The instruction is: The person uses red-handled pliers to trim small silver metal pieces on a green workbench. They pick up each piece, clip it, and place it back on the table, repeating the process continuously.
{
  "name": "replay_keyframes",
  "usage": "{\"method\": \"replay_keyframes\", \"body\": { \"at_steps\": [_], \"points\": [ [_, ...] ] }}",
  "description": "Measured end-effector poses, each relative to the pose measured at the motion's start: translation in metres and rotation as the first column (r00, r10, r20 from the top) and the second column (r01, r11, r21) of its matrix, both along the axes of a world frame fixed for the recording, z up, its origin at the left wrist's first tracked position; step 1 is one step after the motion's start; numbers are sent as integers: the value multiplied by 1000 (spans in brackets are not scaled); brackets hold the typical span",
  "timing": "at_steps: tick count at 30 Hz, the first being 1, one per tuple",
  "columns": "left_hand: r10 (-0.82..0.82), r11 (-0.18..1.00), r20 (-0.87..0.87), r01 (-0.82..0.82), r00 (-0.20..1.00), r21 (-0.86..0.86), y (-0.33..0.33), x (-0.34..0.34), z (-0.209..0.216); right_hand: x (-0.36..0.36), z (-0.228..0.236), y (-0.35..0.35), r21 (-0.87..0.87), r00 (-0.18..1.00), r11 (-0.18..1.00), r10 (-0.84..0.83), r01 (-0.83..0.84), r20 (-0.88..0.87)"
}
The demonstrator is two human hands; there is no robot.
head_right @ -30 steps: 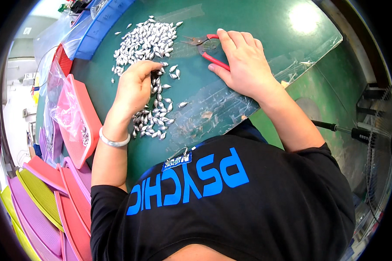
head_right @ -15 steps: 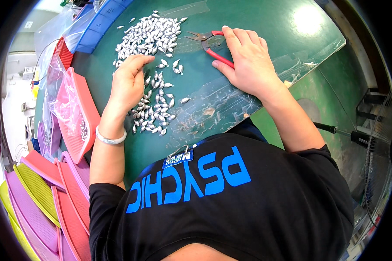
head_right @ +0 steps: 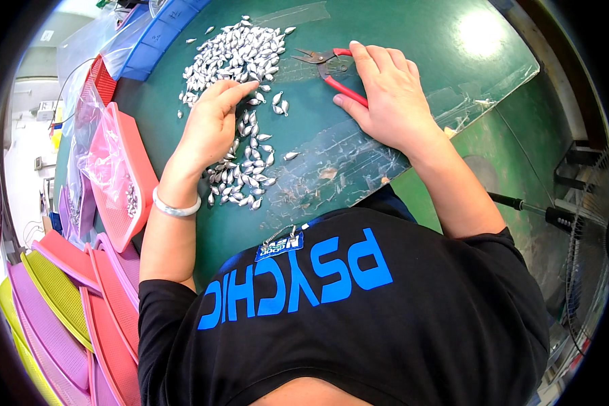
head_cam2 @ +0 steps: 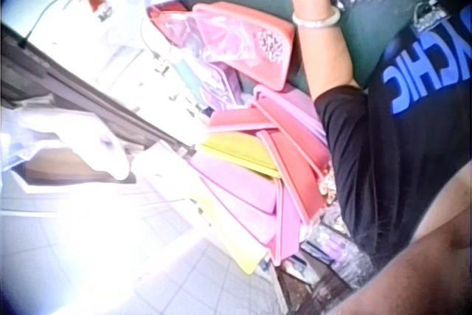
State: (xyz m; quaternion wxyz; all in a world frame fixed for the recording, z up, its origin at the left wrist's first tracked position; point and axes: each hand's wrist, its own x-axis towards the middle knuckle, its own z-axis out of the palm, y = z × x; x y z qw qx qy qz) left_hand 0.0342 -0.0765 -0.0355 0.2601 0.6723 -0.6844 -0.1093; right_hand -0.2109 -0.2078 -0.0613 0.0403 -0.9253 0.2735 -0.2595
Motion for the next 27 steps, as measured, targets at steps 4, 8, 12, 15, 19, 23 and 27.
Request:
{"method": "replay_keyframes", "body": {
  "at_steps": [4,8,12,15,19,23,27],
  "points": [
    [1,1000,25,-1,1000,-3,0,0,-2,0,0,0,-12,1000,1000,2,-2,2],
    [-53,996,-35,55,998,66,3,1,5,0,0,0,1,1000,1000,0,0,7],
    [-41,999,-52,40,998,-17,-2,4,5,0,1,1,-3,1000,1000,7,-7,15],
    [52,984,39,-44,998,-175,-15,-3,0,0,3,1,2,1000,1000,7,-7,12],
    [2,992,143,16,990,-122,-21,-9,-5,0,1,0,12,1000,1000,7,-8,10],
    [-14,1000,-20,14,1000,15,-9,-5,6,-1,1,0,36,1000,999,10,-10,0],
    [-11,1000,-68,11,998,11,4,8,11,0,1,0,10,1000,1000,10,-10,16]
  ]
}}
